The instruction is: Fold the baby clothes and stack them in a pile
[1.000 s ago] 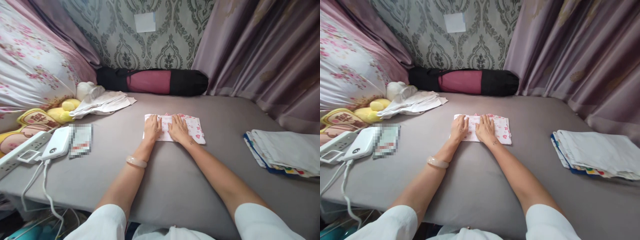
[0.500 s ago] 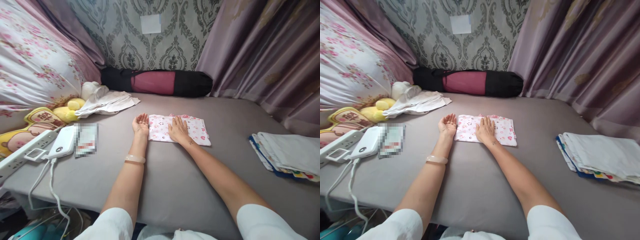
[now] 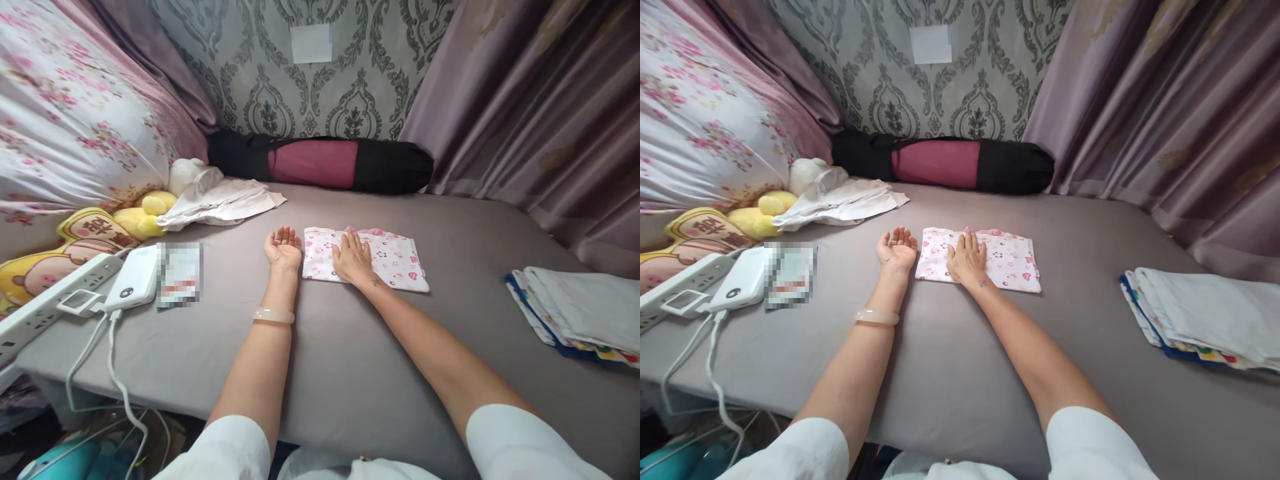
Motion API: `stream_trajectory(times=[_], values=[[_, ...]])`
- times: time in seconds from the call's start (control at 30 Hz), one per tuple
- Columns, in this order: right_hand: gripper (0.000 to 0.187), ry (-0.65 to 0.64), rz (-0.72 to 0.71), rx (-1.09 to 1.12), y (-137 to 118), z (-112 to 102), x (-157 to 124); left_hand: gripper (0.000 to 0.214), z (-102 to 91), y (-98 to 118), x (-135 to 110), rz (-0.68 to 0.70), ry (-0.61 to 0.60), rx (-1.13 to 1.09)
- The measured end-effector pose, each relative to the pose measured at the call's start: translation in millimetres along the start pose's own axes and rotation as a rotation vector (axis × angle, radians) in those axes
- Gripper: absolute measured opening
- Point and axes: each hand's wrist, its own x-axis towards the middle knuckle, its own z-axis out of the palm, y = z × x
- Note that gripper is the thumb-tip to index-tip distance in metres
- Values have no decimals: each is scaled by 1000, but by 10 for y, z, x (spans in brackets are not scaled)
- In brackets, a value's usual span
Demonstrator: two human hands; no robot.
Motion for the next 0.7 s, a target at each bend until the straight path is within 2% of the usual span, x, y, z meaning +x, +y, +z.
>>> stream_trajectory(times=[0.1, 0.2, 0.37, 0.57, 0.7], values=[[59, 39, -44, 13, -115, -2, 15, 22, 5, 3, -17, -20, 0, -17], [59, 22, -83, 22, -219, 44, 34, 24, 4, 6, -19, -7, -9, 22], [59, 0, -83, 4, -246, 114, 45, 23, -8, 11, 2, -16, -20, 6], [58, 1, -77, -5, -285, 66, 61, 22, -15, 5, 15, 18, -36, 78], [56, 43, -151, 4, -427, 45, 111, 22, -4, 20, -4, -11, -22, 33]])
